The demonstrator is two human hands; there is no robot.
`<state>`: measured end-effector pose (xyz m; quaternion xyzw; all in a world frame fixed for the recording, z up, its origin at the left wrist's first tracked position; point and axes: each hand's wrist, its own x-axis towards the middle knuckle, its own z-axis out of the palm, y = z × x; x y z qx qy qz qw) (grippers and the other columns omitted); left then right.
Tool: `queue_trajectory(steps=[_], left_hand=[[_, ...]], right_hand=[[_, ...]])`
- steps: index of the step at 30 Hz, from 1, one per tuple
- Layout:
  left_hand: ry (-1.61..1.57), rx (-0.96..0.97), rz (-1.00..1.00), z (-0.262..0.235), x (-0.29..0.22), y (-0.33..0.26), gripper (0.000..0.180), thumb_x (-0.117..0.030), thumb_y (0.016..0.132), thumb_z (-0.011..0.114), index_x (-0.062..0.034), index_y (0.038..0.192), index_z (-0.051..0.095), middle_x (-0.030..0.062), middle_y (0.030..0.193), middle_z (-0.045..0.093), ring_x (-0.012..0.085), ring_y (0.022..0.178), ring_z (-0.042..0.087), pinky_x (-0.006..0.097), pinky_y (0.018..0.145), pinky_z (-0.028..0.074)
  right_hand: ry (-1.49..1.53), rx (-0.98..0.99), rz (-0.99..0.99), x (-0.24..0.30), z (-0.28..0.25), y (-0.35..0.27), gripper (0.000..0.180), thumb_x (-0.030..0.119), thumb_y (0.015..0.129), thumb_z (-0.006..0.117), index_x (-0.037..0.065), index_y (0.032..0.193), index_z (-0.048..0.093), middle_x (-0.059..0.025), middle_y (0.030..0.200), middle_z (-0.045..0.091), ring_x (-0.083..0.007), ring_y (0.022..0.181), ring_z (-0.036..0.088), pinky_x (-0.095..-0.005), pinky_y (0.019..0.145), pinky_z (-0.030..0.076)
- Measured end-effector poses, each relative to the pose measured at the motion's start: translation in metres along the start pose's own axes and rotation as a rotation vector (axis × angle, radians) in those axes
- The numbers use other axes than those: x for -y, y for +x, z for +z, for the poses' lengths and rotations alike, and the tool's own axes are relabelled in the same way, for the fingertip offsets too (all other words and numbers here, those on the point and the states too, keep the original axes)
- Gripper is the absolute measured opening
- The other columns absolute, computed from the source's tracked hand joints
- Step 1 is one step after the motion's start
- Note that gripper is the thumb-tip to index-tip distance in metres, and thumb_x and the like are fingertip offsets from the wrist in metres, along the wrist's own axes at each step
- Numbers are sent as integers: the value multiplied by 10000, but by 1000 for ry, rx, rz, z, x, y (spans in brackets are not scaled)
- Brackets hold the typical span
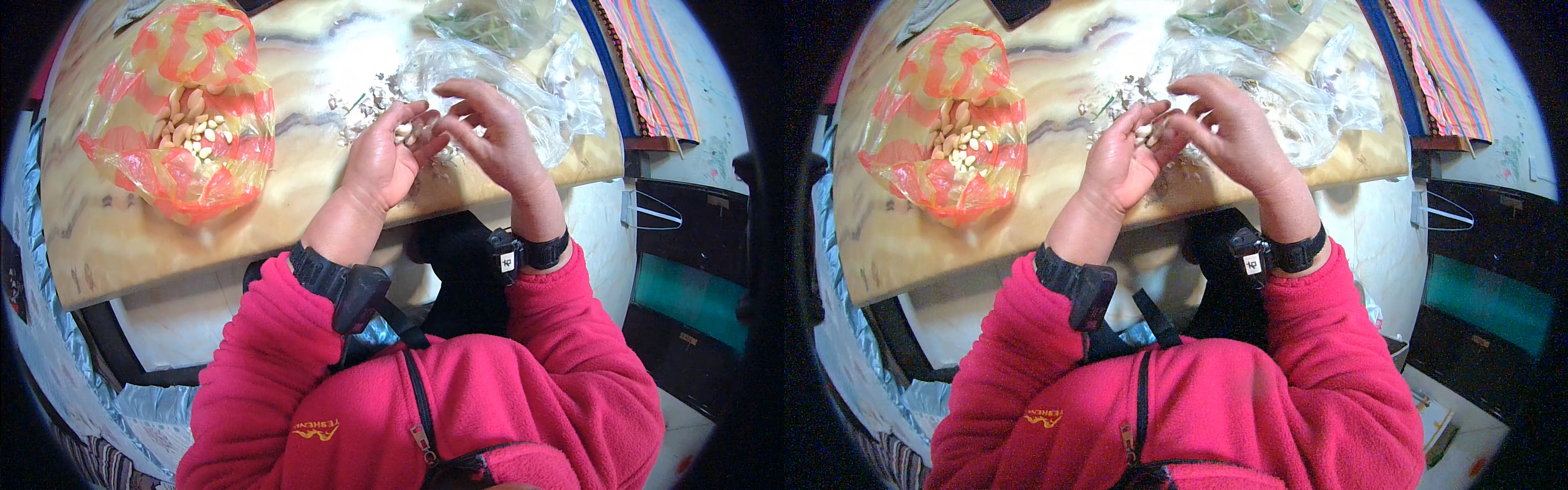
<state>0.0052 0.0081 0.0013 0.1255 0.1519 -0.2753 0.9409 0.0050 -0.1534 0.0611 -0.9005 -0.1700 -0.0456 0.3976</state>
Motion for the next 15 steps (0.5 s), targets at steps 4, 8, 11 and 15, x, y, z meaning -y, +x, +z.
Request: queue_trajectory(steps=[4, 8, 11, 15], left_hand=[[55, -137, 64, -4, -10, -3, 285, -272, 944, 469, 0, 943, 554, 56, 796, 509, 153, 675, 500, 278, 569, 458], [-39, -70, 82, -5, -15, -5, 257, -274, 934, 501, -22, 977, 532, -2, 669, 396, 97, 556, 357, 217, 452, 308], [24, -65, 112, -3, -14, -5, 238, -263, 933, 502, -35, 998, 520, -14, 644, 347, 93, 540, 340, 219, 438, 289], [147, -114, 153, 0, -13, -5, 176, -192, 905, 536, -31, 971, 564, 15, 709, 501, 110, 594, 471, 224, 481, 392]], right_hand=[[-155, -202, 210, -36, -28, 13, 196, 103, 862, 580, 2, 1029, 600, -55, 824, 646, -95, 632, 578, -227, 566, 464], [-443, -154, 440, -81, -51, 20, 174, 132, 826, 602, -7, 923, 644, -85, 767, 653, -129, 632, 591, -263, 590, 472], [-468, -107, 278, -92, -42, 22, 185, 143, 808, 616, -4, 913, 650, -114, 778, 659, -169, 667, 612, -284, 631, 480], [-441, -11, 343, -90, -18, 32, 205, 203, 776, 619, 33, 880, 668, -163, 829, 655, -297, 770, 640, -359, 690, 498]])
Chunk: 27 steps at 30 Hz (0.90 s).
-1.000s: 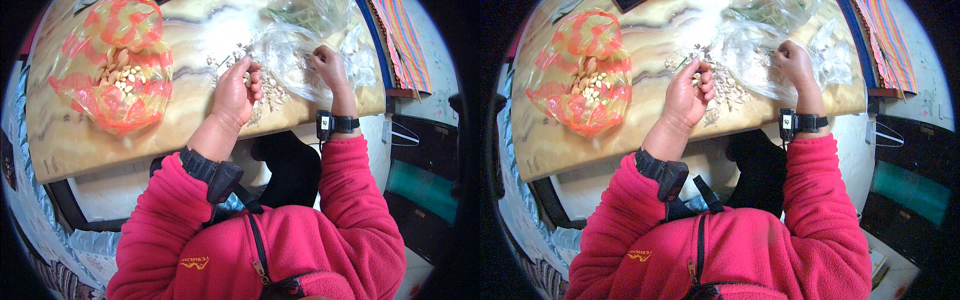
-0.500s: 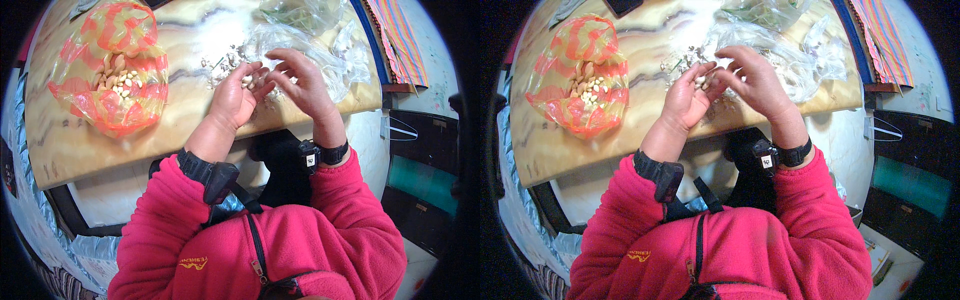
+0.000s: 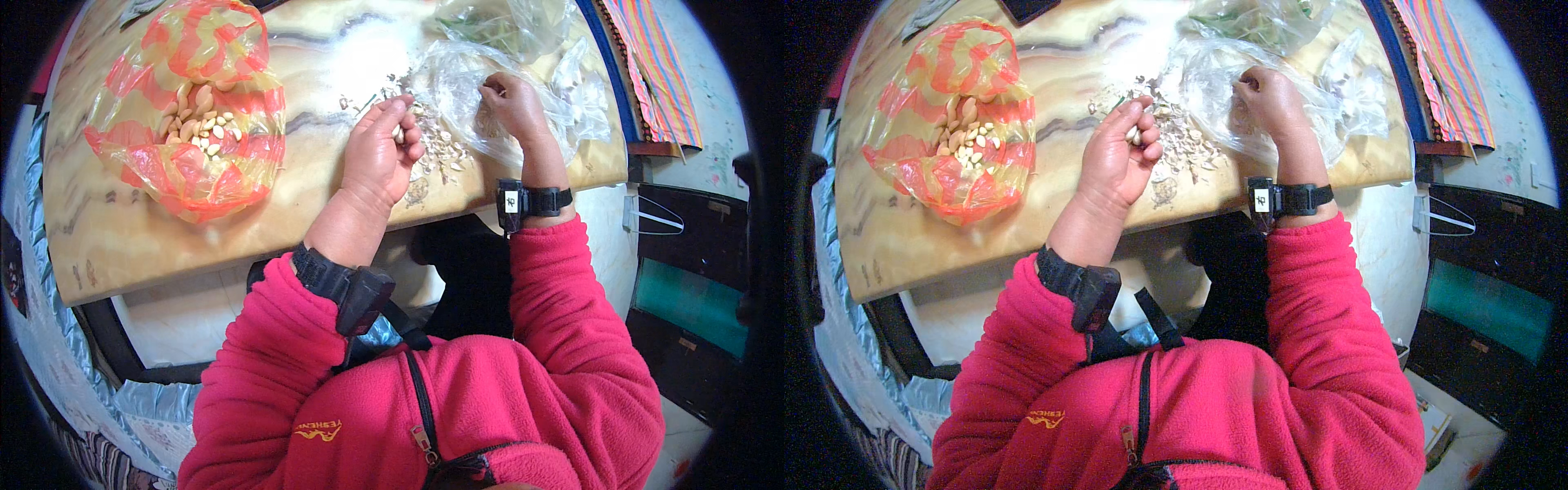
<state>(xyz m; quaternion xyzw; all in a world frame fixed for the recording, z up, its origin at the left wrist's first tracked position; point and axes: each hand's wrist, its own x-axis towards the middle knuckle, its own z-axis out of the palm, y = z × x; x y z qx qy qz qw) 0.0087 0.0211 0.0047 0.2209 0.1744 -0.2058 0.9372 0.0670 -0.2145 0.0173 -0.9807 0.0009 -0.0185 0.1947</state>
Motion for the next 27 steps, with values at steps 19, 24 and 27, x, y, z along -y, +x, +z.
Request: queue_trajectory(steps=[19, 24, 27], left_hand=[[-46, 88, -203, 4, 12, -1, 300, -295, 923, 515, -6, 976, 579, 113, 899, 606, 231, 813, 616, 297, 630, 518], [-39, -18, -122, 1, 5, 0, 304, -309, 898, 564, -42, 764, 510, 60, 681, 488, 130, 543, 446, 241, 425, 352], [-56, 29, -110, 0, 2, -1, 291, -308, 897, 566, -54, 767, 505, 65, 686, 492, 131, 533, 442, 235, 423, 345]], right_hand=[[359, -75, -96, 48, -26, -50, 165, 133, 821, 629, -6, 908, 613, -102, 776, 634, -174, 710, 608, -272, 657, 478], [1, -66, -22, 31, -3, -36, 147, 141, 779, 600, 41, 881, 639, -164, 830, 624, -318, 780, 613, -394, 680, 483], [71, -105, -158, 35, 20, -28, 338, 153, 740, 654, 17, 1045, 605, -164, 1005, 588, -265, 781, 602, -340, 701, 491]])
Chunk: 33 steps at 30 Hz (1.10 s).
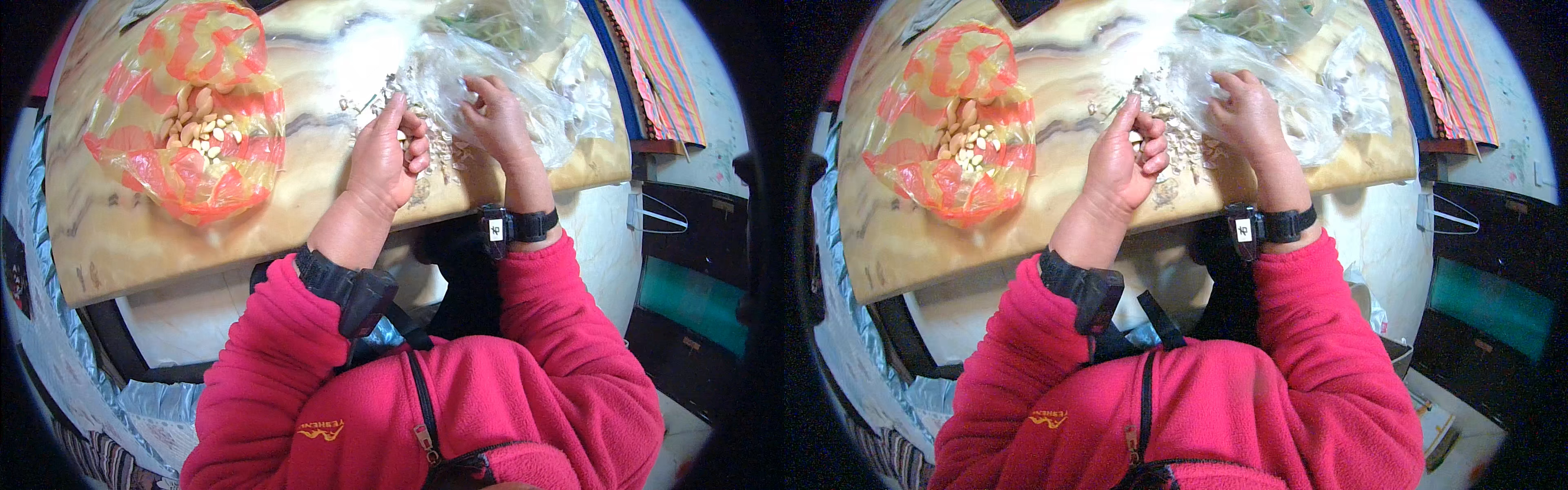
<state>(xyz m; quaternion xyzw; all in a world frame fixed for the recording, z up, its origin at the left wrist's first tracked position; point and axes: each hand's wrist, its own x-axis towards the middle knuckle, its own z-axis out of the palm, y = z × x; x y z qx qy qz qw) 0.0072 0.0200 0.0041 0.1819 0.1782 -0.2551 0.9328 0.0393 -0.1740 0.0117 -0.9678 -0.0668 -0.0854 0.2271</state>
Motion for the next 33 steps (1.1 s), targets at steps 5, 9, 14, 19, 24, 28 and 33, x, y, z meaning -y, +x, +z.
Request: queue_trajectory(steps=[5, 9, 14, 19, 24, 28, 33], left_hand=[[13, -37, 51, 2, 0, -1, 264, -296, 903, 556, -74, 775, 495, 62, 702, 485, 131, 539, 432, 227, 427, 334], [49, -38, 57, 2, 1, 0, 267, -286, 905, 546, -31, 825, 528, 51, 702, 503, 114, 524, 440, 230, 421, 344], [87, -4, 62, -1, 0, 1, 238, -265, 907, 543, -28, 918, 555, 18, 687, 493, 89, 525, 434, 222, 425, 340], [80, 6, 73, -2, -3, 0, 217, -227, 906, 534, -25, 982, 559, 14, 682, 492, 84, 527, 432, 220, 430, 343], [68, 12, 92, -2, -8, -2, 187, -164, 901, 511, -24, 1019, 550, 22, 693, 499, 86, 534, 437, 216, 432, 345], [106, 7, 122, -1, -7, -3, 172, -112, 890, 507, -18, 1028, 549, 28, 703, 509, 83, 543, 445, 209, 430, 355], [214, 56, 103, 2, -6, -5, 159, -80, 884, 504, -17, 1019, 560, 19, 681, 512, 65, 514, 435, 200, 413, 353]], right_hand=[[-201, 58, -91, 16, 9, 11, 549, 244, 705, 711, 23, 1177, 537, -208, 1128, 540, -341, 886, 605, -394, 745, 495], [-336, 139, -49, 30, 4, 29, 541, 451, 707, 683, 66, 1074, 582, -193, 978, 604, -362, 871, 612, -438, 734, 496], [-438, 290, 0, 45, 13, 58, 544, 516, 728, 640, 47, 998, 583, -207, 919, 641, -359, 855, 622, -437, 719, 498], [-267, 370, -23, 35, 8, 69, 533, 440, 729, 678, 37, 1063, 578, -200, 920, 645, -329, 828, 634, -404, 720, 500], [183, 240, -25, 14, -29, 41, 355, 207, 791, 675, 46, 1093, 583, -142, 888, 642, -233, 773, 628, -315, 674, 500], [145, -13, -66, 7, -59, 1, 204, 121, 813, 645, 43, 999, 618, -92, 831, 616, -170, 702, 598, -275, 630, 491], [-100, 197, -43, 12, -60, -55, 223, 128, 768, 658, 67, 979, 624, -102, 870, 610, -256, 744, 608, -349, 658, 494]])
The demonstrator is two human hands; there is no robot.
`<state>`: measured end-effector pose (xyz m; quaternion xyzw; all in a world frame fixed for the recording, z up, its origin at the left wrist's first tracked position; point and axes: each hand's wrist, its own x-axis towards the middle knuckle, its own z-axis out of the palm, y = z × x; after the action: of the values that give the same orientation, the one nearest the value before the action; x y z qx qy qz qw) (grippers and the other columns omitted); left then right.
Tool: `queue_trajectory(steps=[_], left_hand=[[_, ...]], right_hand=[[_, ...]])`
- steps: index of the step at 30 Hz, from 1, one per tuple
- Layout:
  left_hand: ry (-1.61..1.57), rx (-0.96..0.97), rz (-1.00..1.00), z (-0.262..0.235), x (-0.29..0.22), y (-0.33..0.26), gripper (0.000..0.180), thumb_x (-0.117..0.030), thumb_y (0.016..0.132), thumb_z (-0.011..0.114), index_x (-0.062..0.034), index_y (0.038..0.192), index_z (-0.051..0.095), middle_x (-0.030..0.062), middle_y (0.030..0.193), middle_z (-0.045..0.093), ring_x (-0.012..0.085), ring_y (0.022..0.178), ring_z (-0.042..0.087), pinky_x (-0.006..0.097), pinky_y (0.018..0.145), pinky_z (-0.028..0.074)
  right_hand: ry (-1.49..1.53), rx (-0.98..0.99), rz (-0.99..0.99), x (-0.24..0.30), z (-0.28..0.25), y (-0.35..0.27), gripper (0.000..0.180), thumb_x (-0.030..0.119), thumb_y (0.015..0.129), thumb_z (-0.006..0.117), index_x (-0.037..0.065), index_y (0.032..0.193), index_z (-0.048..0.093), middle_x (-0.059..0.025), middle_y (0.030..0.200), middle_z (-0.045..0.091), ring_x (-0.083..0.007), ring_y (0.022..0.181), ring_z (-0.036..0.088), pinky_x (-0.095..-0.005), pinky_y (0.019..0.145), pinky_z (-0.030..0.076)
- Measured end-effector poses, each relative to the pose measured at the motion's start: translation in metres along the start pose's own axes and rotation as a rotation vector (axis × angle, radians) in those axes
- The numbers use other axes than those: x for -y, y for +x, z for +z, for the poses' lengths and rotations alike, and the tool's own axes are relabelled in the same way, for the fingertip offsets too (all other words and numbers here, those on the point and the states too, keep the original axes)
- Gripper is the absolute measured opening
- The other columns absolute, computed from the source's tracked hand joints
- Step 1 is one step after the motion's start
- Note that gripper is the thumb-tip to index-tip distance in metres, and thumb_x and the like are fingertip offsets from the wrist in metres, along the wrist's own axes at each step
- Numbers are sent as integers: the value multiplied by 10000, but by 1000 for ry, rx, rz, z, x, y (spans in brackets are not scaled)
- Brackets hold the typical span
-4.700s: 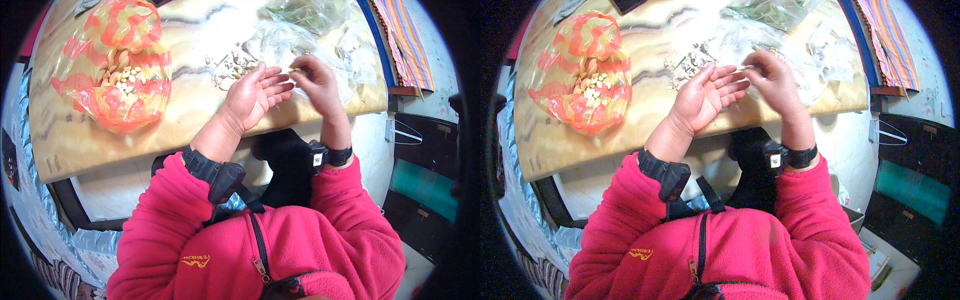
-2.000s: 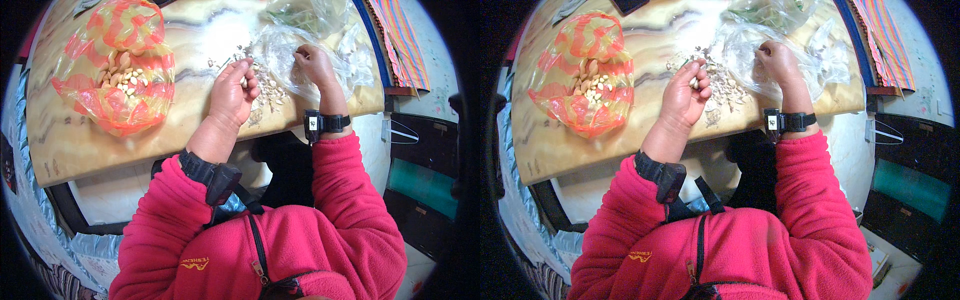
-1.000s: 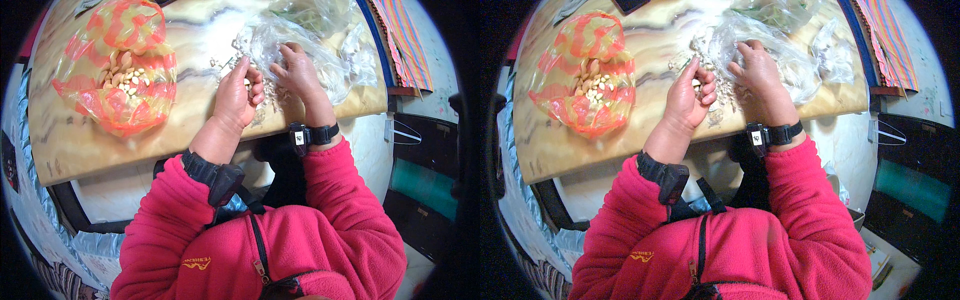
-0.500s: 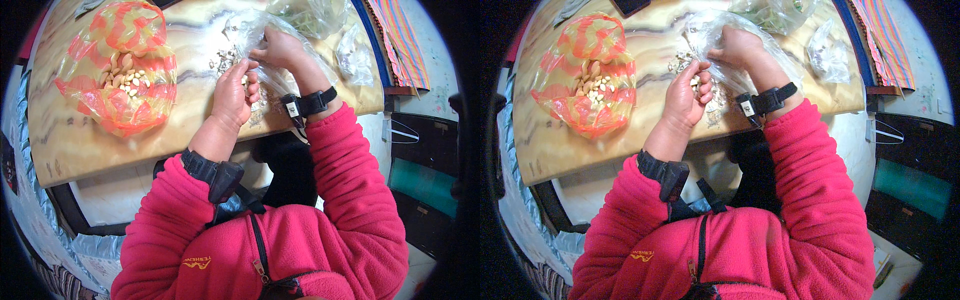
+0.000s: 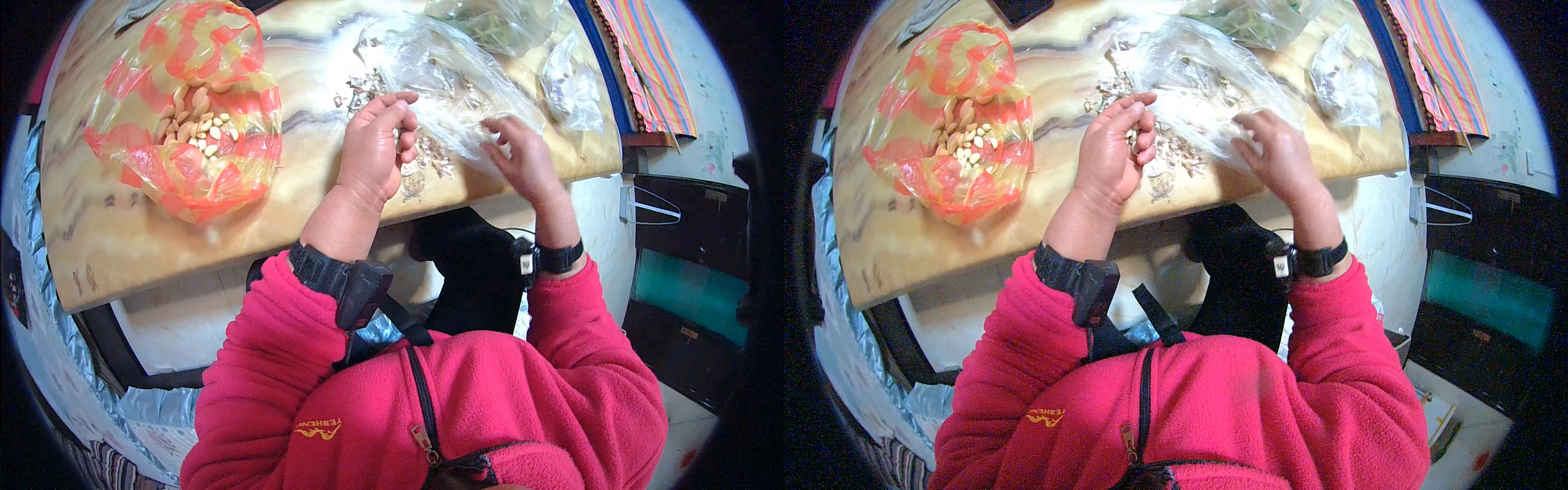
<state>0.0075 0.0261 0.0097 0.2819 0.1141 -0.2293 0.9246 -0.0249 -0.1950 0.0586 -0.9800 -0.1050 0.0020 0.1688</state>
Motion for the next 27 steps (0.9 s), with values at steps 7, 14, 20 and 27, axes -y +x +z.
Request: queue_trajectory(steps=[7, 14, 20, 27], left_hand=[[469, 61, -3, 2, 12, 1, 261, -100, 851, 520, -13, 1092, 572, 52, 688, 578, 120, 523, 503, 253, 482, 424], [1541, 64, 318, -2, 17, 2, 205, -159, 817, 515, -31, 937, 620, 233, 812, 626, 389, 796, 608, 447, 734, 478], [1656, 63, 279, 2, 14, 1, 135, -145, 813, 513, -49, 844, 601, 213, 766, 620, 385, 770, 604, 465, 706, 474], [1774, 113, 293, -11, -6, -9, 140, -144, 785, 504, -64, 751, 614, 183, 731, 615, 369, 728, 601, 468, 666, 467]], right_hand=[[-153, -155, -318, 17, 43, -22, 177, 108, 718, 591, 129, 889, 629, -51, 904, 590, -253, 811, 574, -366, 717, 469], [116, -149, -225, 12, 38, -12, 169, 60, 743, 614, 78, 911, 612, -97, 851, 605, -280, 762, 592, -364, 666, 472], [249, -152, -170, 14, 46, 13, 169, 77, 752, 621, 59, 920, 607, -128, 849, 599, -311, 768, 599, -370, 667, 485], [144, -100, -135, 21, 47, 21, 205, 157, 728, 665, 68, 906, 616, -118, 889, 587, -323, 778, 591, -384, 675, 487]])
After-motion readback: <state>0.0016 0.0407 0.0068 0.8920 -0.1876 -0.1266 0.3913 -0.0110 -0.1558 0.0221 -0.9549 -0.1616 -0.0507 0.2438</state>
